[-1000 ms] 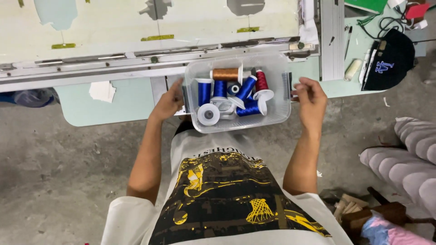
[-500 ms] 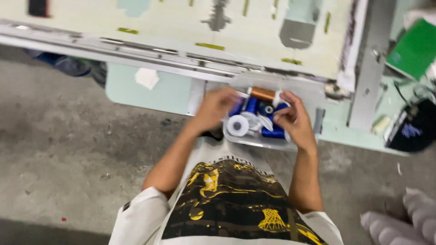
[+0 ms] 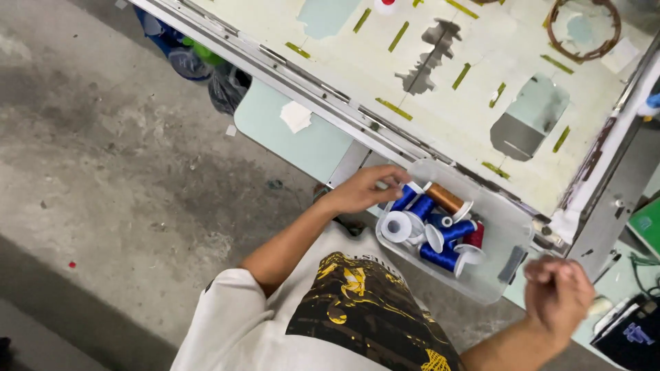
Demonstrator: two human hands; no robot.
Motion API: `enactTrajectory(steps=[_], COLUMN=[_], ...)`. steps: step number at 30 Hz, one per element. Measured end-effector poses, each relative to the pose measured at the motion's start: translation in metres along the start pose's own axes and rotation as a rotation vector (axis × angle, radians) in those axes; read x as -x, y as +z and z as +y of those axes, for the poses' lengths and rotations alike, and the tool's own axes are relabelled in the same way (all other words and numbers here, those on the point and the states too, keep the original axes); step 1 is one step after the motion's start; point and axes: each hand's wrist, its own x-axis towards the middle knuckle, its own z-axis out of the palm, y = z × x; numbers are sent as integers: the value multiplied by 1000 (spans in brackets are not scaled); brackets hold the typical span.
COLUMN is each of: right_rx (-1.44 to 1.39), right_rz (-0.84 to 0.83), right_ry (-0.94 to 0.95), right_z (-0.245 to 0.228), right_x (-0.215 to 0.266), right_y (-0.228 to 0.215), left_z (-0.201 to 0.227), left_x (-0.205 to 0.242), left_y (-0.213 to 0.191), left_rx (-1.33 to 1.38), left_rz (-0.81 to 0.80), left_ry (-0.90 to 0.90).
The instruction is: Loading red thread spools onto the spindles of an industrial embroidery machine
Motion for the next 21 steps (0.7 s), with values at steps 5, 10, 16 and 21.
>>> enactTrajectory(steps=[5,10,16,21], right_rx=[117,-336,687,826], right_rz=[81,-376,-224,-19], right_ry=[-219,-292,630,639], right_z=[-27,-12,27,-7], right_x=[32,-17,-30,-16], right_y=[-72,-58,80,75], left_z=[-55,-140,-218,-143], left_x=[23,29,35,15], left_y=[5,20,33,15], left_rx=[-149,116,257,266], left_rz=[245,156,129,266], left_ry=[-348,-450,-557,-523])
